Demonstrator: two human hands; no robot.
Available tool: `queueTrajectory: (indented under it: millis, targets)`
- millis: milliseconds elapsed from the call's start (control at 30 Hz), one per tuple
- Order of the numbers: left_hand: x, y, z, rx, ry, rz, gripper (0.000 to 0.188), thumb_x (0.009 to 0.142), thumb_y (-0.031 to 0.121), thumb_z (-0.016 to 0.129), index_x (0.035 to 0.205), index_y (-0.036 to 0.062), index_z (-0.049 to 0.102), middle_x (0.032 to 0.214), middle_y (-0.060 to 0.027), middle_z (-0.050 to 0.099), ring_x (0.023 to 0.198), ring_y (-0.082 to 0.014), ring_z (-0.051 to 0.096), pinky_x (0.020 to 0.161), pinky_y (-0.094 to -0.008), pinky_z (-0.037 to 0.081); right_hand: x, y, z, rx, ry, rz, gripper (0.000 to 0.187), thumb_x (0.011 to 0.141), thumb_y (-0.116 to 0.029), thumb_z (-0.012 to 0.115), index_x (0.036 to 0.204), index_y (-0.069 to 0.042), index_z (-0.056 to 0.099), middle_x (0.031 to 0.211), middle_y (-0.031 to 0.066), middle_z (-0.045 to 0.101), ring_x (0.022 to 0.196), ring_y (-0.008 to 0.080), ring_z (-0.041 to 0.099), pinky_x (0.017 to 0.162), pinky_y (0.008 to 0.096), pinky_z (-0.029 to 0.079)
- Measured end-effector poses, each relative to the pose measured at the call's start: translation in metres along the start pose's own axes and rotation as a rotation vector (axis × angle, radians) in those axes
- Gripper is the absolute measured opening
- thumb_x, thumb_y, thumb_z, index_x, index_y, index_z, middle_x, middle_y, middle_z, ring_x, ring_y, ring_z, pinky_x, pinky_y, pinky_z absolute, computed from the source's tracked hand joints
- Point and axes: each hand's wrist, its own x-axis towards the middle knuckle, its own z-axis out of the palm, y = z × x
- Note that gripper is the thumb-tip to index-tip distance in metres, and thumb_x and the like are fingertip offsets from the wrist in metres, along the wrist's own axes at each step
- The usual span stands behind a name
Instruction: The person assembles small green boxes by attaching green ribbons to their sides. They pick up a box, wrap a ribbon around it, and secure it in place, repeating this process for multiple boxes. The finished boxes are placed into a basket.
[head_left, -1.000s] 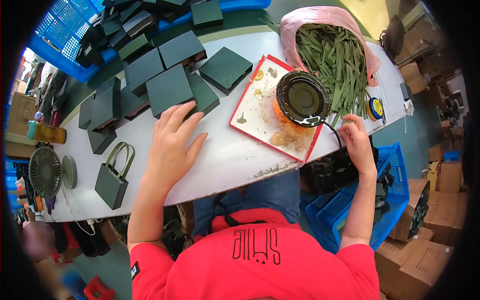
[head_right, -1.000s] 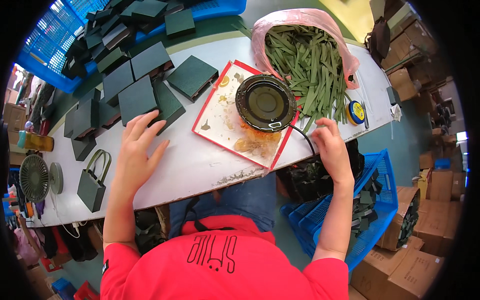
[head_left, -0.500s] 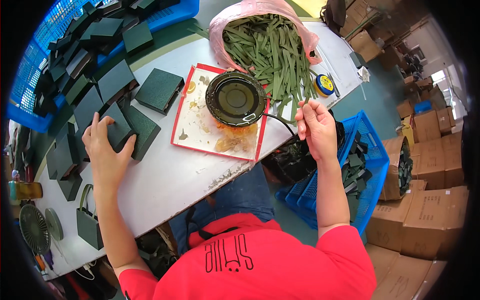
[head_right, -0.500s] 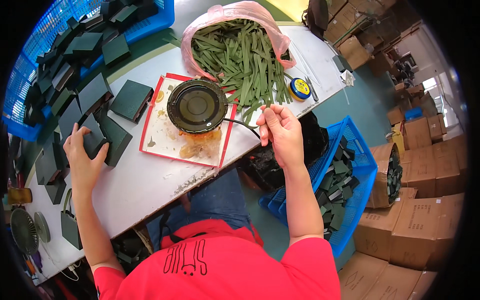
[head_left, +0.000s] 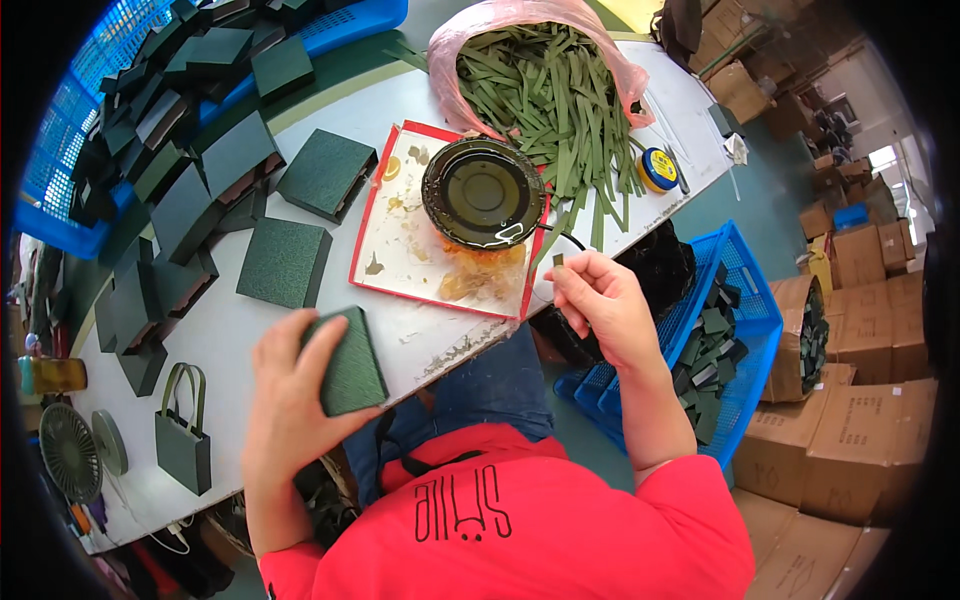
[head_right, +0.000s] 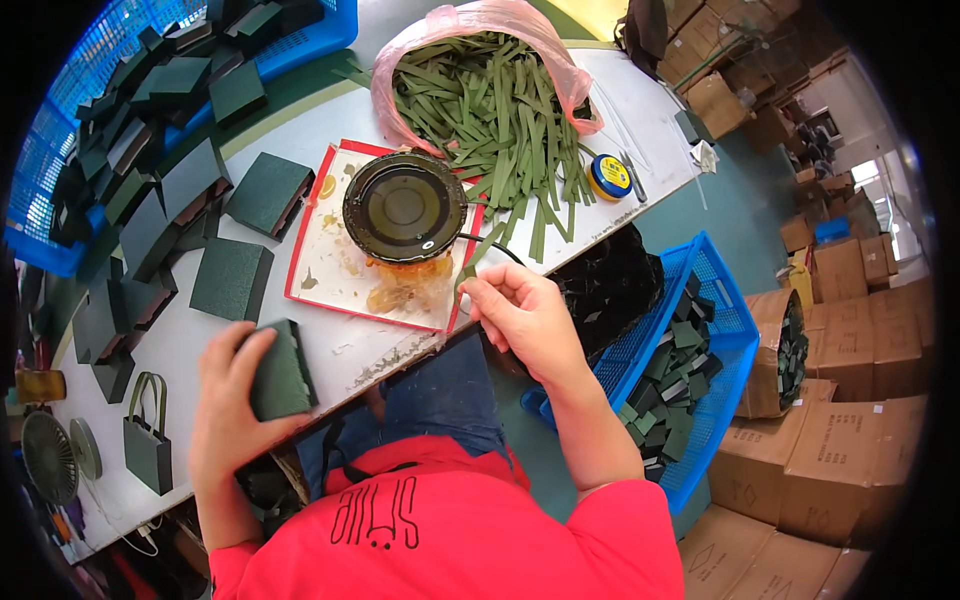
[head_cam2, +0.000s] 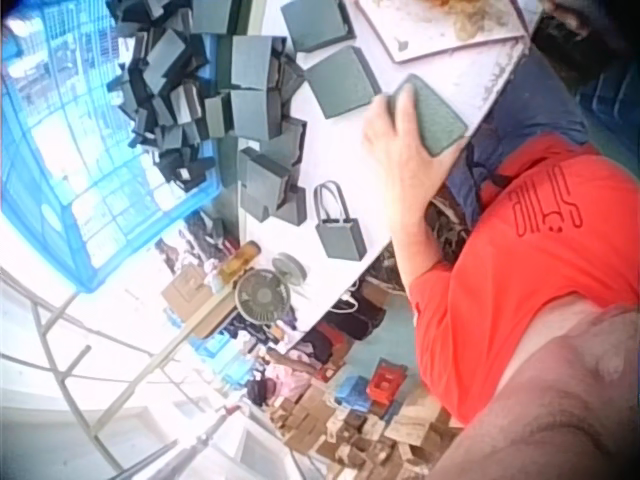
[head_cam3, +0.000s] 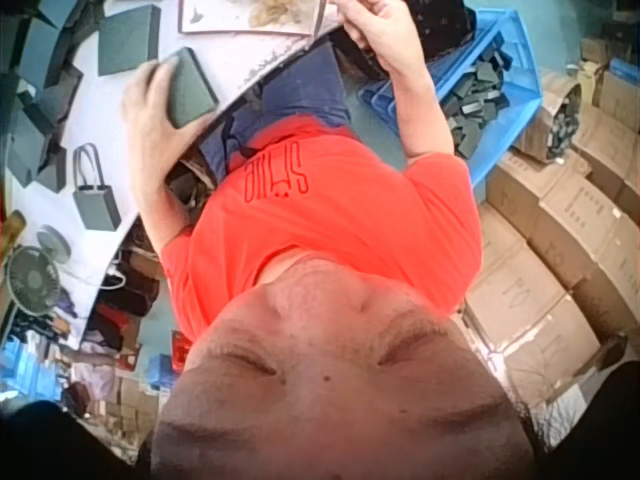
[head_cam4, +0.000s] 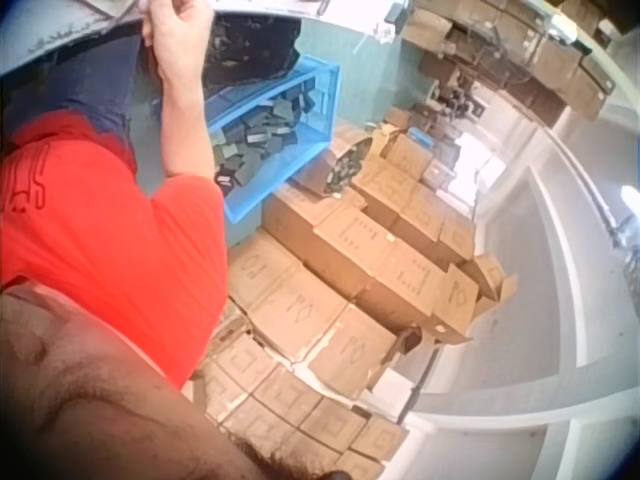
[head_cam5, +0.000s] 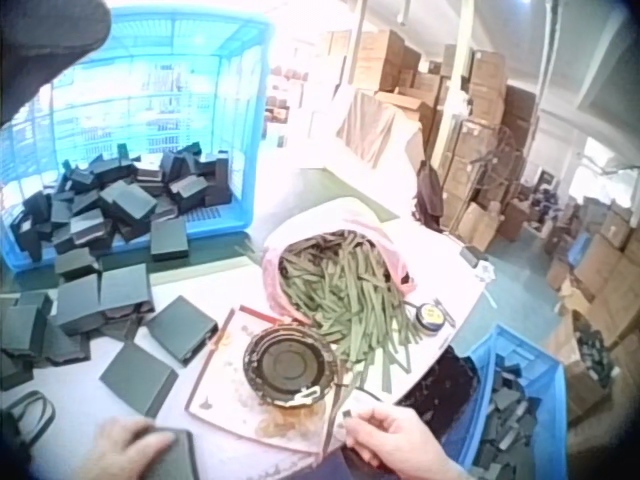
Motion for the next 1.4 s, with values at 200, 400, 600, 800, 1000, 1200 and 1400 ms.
queueTrajectory:
  millis: [200,400,600,800,1000,1200,1400]
  targets:
    - [-0.004,-0.004,0.02,0.068,-0.037,0.006,0.087,0.057,0.028,0.091,0.134,0.0087,0.056,0.139,-0.0168,0.047,0.128,-0.0382,0.044,0.105,-0.0489,0.034,0.019,0.008,0.012,0.049,-0.059,-0.003,0.022,0.1,-0.021,0.064,0.099,0.0,0.064,0.072,-0.0014,0.059,0.051,0.0015,0.042,0.045,0.0183,0.03]
    - [-0.004,-0.005,0.022,0.068,-0.032,0.01,0.086,0.059,0.03,0.09,0.135,0.0088,0.054,0.14,-0.0164,0.047,0.129,-0.038,0.043,0.105,-0.0493,0.034,0.032,0.014,0.013,0.122,-0.053,-0.007,0.022,0.098,-0.023,0.067,0.095,-0.002,0.064,0.069,-0.0031,0.056,0.05,0.0007,0.038,0.044,0.0188,0.027]
    - [-0.004,-0.005,0.022,0.066,-0.037,0.01,0.086,0.06,0.031,0.089,0.136,0.0089,0.054,0.14,-0.0166,0.046,0.129,-0.0379,0.043,0.105,-0.0495,0.034,0.037,0.015,0.014,0.16,-0.042,0.023,0.02,0.096,-0.022,0.068,0.087,-0.005,0.061,0.068,-0.0046,0.053,0.049,0.0003,0.035,0.044,0.0191,0.023]
    - [-0.005,-0.006,0.023,0.065,-0.036,0.007,0.085,0.061,0.031,0.089,0.135,0.0084,0.054,0.14,-0.0173,0.046,0.13,-0.0381,0.043,0.106,-0.0495,0.033,0.042,0.018,0.015,0.211,-0.039,0.055,0.021,0.095,-0.02,0.069,0.084,-0.006,0.06,0.067,-0.0042,0.053,0.048,0.0005,0.034,0.043,0.0198,0.022]
    - [-0.004,-0.004,0.023,0.068,-0.037,0.0,0.083,0.062,0.031,0.089,0.134,0.0071,0.054,0.14,-0.0176,0.046,0.131,-0.0381,0.043,0.107,-0.0497,0.033,0.043,0.012,0.014,0.274,-0.078,0.117,0.019,0.094,-0.019,0.069,0.084,-0.006,0.06,0.068,-0.0028,0.054,0.047,0.0009,0.033,0.043,0.0203,0.022]
    - [-0.004,0.001,0.028,0.096,-0.003,0.009,0.09,0.055,0.026,0.091,0.134,0.004,0.053,0.143,-0.0166,0.045,0.132,-0.0383,0.042,0.109,-0.0482,0.033,0.04,0.014,0.013,0.275,-0.063,0.081,0.018,0.095,-0.018,0.068,0.085,-0.006,0.059,0.068,-0.0022,0.054,0.048,0.0015,0.033,0.044,0.02,0.023]
    - [-0.005,-0.007,0.029,-0.07,0.079,0.071,0.095,0.052,0.027,0.094,0.134,0.0042,0.052,0.142,-0.0166,0.05,0.13,-0.0404,0.045,0.108,-0.05,0.037,0.0,0.011,0.028,0.065,-0.149,-0.047,0.015,0.097,-0.016,0.066,0.09,-0.003,0.061,0.075,-0.0048,0.056,0.06,0.0001,0.042,0.053,0.0174,0.032]
